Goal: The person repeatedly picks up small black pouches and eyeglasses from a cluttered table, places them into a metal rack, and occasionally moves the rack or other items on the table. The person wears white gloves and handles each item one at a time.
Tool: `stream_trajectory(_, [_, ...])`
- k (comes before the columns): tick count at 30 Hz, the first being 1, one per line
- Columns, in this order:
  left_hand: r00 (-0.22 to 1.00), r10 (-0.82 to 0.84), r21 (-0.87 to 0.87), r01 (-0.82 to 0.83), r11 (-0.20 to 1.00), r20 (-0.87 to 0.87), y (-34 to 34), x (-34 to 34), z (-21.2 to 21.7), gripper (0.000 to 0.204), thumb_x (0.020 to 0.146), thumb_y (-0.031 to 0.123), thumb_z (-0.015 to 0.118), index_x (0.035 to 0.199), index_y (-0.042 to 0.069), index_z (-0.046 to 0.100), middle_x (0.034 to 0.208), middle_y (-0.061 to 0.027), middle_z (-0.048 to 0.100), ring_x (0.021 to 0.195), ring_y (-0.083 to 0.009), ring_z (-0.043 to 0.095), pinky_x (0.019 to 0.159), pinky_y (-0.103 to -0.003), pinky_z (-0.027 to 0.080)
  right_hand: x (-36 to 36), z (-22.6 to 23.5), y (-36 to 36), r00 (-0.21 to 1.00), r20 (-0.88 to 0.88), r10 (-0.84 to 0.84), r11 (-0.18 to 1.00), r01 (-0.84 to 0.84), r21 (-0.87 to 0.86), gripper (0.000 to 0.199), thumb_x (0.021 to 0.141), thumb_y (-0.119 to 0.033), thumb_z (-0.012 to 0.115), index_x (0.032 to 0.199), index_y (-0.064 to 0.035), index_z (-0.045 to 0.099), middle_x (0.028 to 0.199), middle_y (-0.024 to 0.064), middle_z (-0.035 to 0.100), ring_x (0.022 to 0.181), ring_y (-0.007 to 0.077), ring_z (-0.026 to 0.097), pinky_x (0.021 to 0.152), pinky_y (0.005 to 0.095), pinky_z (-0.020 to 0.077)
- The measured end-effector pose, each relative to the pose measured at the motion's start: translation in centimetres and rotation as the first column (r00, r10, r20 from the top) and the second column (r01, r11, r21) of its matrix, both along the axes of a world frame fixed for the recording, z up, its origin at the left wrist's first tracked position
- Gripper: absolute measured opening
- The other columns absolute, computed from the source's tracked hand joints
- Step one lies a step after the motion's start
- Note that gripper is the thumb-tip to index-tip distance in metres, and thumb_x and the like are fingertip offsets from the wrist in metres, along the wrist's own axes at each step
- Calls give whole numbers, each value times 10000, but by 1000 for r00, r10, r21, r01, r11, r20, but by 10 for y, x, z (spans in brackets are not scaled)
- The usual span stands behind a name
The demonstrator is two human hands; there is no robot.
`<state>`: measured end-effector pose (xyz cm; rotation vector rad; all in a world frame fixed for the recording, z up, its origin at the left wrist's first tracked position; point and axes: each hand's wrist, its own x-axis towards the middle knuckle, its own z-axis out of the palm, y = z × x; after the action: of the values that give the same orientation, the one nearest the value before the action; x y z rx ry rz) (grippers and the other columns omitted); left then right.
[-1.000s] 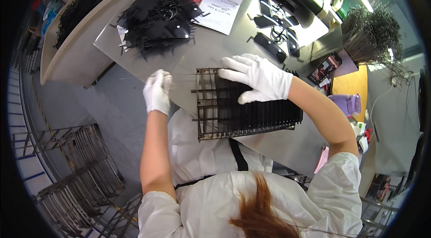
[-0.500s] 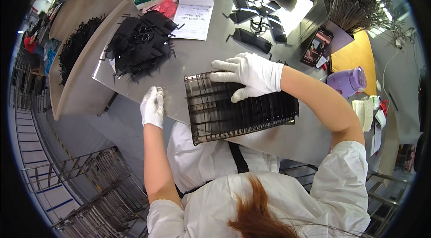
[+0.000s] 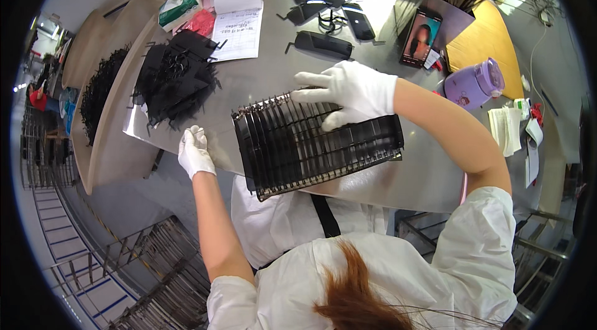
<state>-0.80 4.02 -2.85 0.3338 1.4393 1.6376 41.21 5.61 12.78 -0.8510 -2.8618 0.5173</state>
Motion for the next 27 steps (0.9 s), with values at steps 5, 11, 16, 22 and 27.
stream_trajectory(5, [997, -49, 20, 47, 999, 59, -1, -10, 0, 269, 1028, 181, 602, 1242, 18, 603, 1182, -127, 671, 1037, -218, 658, 806, -281, 559, 11, -13, 0, 995, 74, -62, 998, 62, 0, 811, 809, -502, 722, 1492, -150, 462, 1530, 215, 429, 1116, 406, 623, 974, 459, 512])
stream_trajectory(11, [993, -60, 54, 66, 996, -106, 0, -14, 7, 247, 1024, 237, 617, 1155, 30, 647, 1110, -94, 695, 995, -199, 669, 773, -253, 538, 19, -13, -3, 999, 31, -40, 998, 39, 42, 791, 859, -559, 669, 1490, -140, 440, 1508, 199, 452, 1123, 400, 619, 950, 461, 513])
stream_trajectory(16, [913, -42, -47, 25, 999, -406, 11, 20, 2, 243, 1005, 262, 649, 970, 23, 682, 872, -59, 711, 732, -129, 661, 654, -229, 503, 3, -19, 0, 1000, -11, -18, 999, 19, 46, 773, 880, -641, 603, 1475, -173, 446, 1487, 184, 469, 1075, 407, 637, 892, 484, 532])
stream_trajectory(22, [790, -300, -283, 167, 945, -535, 11, 1, 10, 327, 1006, 309, 634, 975, -12, 687, 792, -66, 706, 614, -97, 622, 555, -243, 477, 26, -9, -5, 996, 82, -42, 997, 37, 66, 755, 894, -615, 612, 1495, -193, 433, 1519, 161, 449, 1075, 397, 646, 891, 482, 534])
stream_trajectory(27, [677, -495, -317, 381, 869, -544, 11, -27, 18, 337, 1025, 268, 606, 1199, -10, 684, 898, -82, 732, 681, -117, 666, 602, -235, 518, 62, -4, -16, 978, 148, -147, 988, 137, 77, 777, 877, -613, 641, 1515, -225, 430, 1531, 130, 451, 1077, 383, 653, 891, 467, 541])
